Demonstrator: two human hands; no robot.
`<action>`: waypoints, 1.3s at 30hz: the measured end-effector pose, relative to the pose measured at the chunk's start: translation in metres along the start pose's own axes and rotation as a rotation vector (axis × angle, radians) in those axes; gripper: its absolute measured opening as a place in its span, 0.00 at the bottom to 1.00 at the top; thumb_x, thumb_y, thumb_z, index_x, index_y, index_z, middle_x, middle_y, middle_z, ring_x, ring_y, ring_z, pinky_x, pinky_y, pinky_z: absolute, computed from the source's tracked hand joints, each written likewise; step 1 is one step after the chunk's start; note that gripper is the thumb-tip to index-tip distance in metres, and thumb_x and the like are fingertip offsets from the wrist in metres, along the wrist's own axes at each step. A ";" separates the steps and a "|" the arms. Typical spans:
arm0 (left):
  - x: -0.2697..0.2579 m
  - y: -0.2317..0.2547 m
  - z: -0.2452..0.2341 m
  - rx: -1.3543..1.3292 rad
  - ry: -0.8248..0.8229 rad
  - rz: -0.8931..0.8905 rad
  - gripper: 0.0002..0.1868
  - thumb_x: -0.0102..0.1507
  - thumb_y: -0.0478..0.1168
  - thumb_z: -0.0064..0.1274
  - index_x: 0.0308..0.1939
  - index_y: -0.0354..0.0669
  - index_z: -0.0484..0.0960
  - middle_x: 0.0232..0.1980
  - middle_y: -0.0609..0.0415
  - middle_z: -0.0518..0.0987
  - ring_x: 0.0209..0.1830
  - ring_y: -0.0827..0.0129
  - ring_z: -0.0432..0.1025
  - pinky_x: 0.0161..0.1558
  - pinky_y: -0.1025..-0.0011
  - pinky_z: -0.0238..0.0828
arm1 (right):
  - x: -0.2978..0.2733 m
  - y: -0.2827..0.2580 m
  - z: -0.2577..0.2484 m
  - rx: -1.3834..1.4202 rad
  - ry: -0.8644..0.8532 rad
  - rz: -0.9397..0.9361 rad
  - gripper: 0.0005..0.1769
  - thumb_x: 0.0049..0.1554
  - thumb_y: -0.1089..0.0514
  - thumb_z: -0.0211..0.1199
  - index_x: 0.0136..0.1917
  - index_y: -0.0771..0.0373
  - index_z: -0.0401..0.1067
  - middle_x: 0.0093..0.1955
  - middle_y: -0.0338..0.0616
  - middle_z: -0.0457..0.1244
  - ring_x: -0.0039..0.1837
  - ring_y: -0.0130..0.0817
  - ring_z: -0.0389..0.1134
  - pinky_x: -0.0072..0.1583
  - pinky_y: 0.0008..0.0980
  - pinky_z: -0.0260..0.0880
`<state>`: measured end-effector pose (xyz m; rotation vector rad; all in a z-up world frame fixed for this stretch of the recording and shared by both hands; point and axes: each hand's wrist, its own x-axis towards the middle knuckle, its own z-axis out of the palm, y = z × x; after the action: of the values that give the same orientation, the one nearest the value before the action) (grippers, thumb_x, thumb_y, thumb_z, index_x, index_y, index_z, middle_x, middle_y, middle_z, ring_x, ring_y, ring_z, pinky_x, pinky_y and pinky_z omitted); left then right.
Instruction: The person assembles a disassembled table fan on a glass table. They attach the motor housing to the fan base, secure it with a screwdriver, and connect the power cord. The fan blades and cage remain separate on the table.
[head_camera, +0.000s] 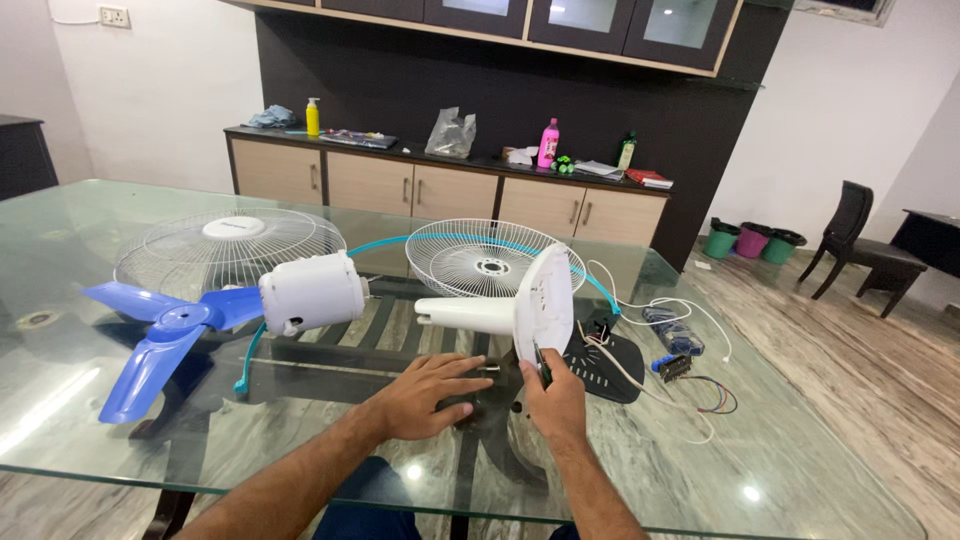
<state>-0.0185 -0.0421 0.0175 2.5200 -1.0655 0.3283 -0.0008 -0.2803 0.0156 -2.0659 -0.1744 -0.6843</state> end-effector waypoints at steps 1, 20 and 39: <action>0.002 -0.001 0.003 0.012 -0.026 -0.008 0.27 0.68 0.50 0.46 0.72 0.60 0.71 0.82 0.53 0.57 0.82 0.54 0.48 0.75 0.45 0.40 | -0.001 0.002 -0.002 -0.005 0.002 0.004 0.16 0.57 0.52 0.66 0.55 0.62 0.73 0.35 0.54 0.68 0.36 0.42 0.70 0.42 0.39 0.68; 0.059 -0.012 0.037 0.167 -0.107 -0.262 0.26 0.71 0.51 0.36 0.73 0.54 0.66 0.81 0.56 0.60 0.82 0.56 0.49 0.79 0.44 0.38 | 0.007 0.026 -0.014 -0.190 0.215 0.255 0.21 0.58 0.48 0.64 0.62 0.59 0.71 0.50 0.53 0.72 0.52 0.52 0.74 0.54 0.48 0.71; 0.047 -0.042 0.005 0.380 0.143 -0.528 0.42 0.65 0.47 0.54 0.79 0.53 0.49 0.82 0.46 0.45 0.83 0.51 0.41 0.78 0.47 0.32 | 0.020 0.056 -0.004 -0.065 0.273 0.171 0.25 0.54 0.48 0.66 0.62 0.60 0.71 0.49 0.56 0.71 0.50 0.52 0.74 0.53 0.46 0.72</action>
<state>0.0450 -0.0474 0.0195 2.9295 -0.2729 0.5852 0.0354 -0.3178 -0.0126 -1.9966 0.1803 -0.8642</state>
